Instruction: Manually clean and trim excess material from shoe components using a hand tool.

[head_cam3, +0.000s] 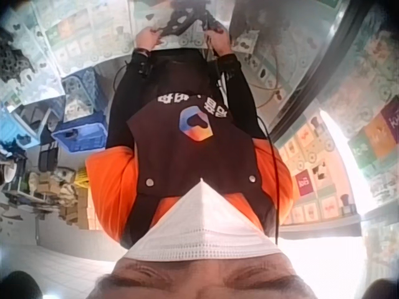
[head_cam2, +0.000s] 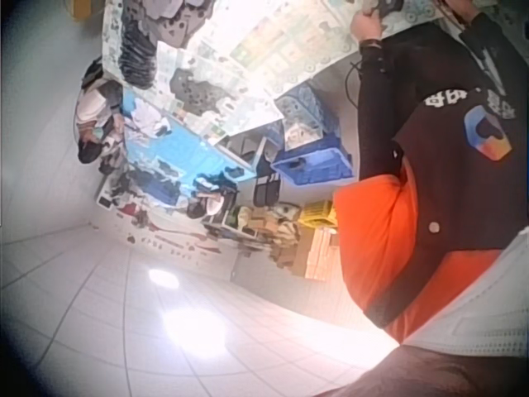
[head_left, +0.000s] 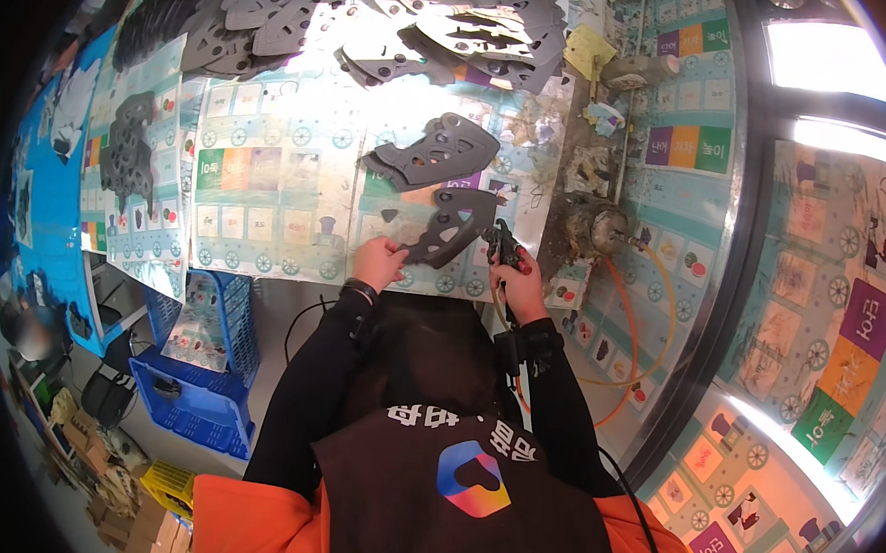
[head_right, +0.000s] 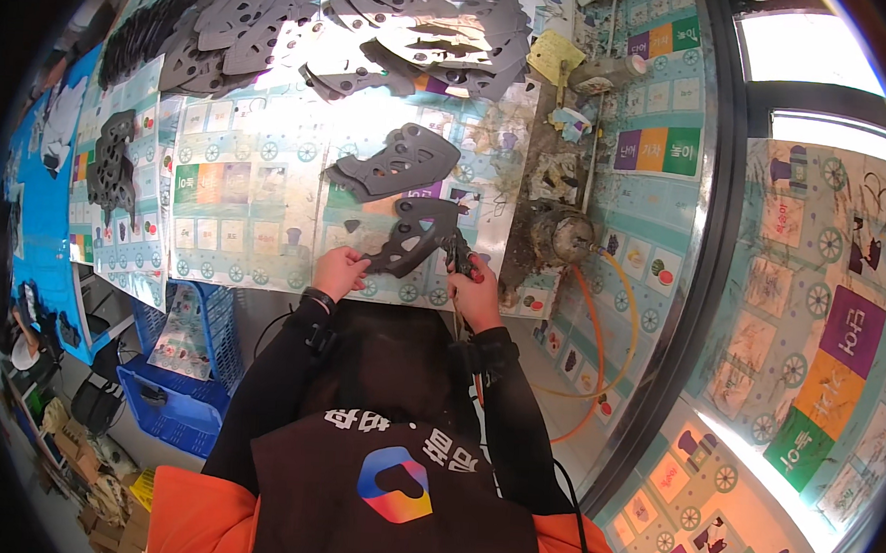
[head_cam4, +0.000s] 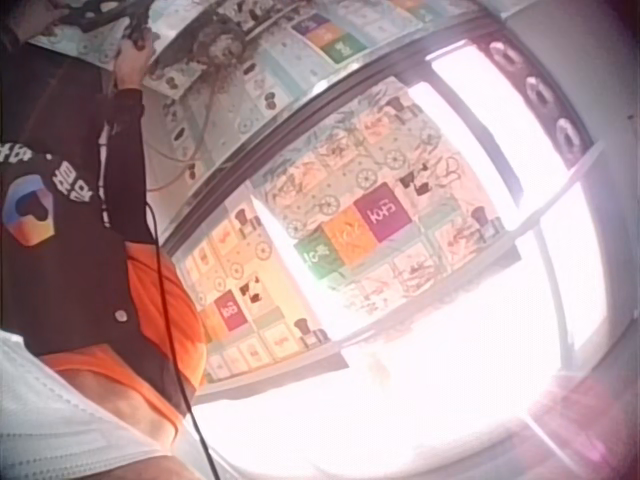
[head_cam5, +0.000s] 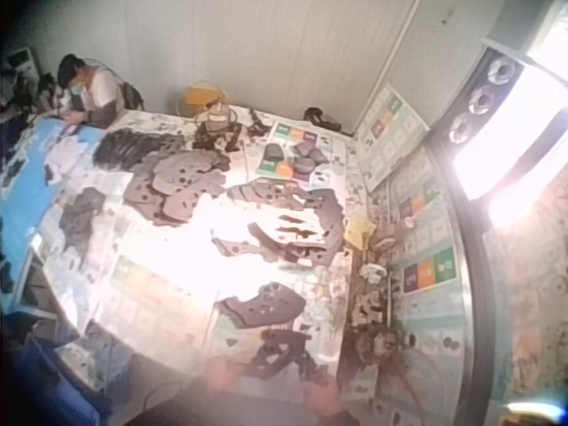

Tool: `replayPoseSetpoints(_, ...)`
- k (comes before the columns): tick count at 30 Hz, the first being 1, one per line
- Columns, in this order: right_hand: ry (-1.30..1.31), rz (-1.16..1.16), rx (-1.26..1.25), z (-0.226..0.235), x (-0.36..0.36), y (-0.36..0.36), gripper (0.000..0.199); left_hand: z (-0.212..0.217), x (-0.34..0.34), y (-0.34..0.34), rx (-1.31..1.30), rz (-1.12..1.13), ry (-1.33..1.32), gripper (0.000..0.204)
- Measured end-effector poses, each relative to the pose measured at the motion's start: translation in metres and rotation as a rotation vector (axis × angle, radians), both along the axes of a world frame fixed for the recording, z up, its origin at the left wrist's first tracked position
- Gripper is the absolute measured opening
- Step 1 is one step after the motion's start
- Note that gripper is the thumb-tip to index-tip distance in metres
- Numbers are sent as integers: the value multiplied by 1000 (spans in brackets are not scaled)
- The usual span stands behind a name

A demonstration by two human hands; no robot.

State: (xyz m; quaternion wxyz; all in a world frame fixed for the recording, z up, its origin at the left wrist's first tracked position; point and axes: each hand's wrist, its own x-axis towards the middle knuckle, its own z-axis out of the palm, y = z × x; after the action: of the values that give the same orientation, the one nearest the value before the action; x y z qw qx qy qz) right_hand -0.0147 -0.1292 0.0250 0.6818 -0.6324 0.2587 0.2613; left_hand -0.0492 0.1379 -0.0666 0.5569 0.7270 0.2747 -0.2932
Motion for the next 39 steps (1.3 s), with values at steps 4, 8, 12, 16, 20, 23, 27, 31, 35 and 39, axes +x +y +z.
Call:
replayPoseSetpoints(4, -29, -4, -17, 5, 4, 1, 14, -5, -2, 1, 0, 10, -1, 20)
replayPoseSetpoints(8, -57, -18, -16, 5, 7, 2, 13, -8, -3, 0, 10, 0, -7, 19)
replayPoseSetpoints(12, -72, 0, -38, 7, 10, 4, 13, -6, -3, 1, 13, -3, -21, 19)
replayPoseSetpoints(16, -76, 9, -48, 7, 11, 8, 13, -3, -2, 0, 8, 5, -15, 19)
replayPoseSetpoints(20, -71, 17, -30, 9, 13, 13, 13, -2, -3, 0, 4, 26, -14, 19)
replayPoseSetpoints(23, -60, 41, -37, 10, 14, 16, 13, -2, -3, 2, -3, 20, -10, 19)
replayPoseSetpoints(27, -27, 59, -28, 7, 13, 19, 15, -2, -2, 0, 0, 12, -11, 19)
replayPoseSetpoints(31, -6, 79, -13, 11, 12, 22, 14, -4, -3, 2, -7, 18, 1, 20)
replayPoseSetpoints(35, 15, 76, 19, 10, 9, 19, 14, -4, -2, 1, -8, 9, -2, 20)
replayPoseSetpoints(39, 43, 59, 13, 9, 3, 15, 14, -5, -3, 2, -3, 9, -22, 19)
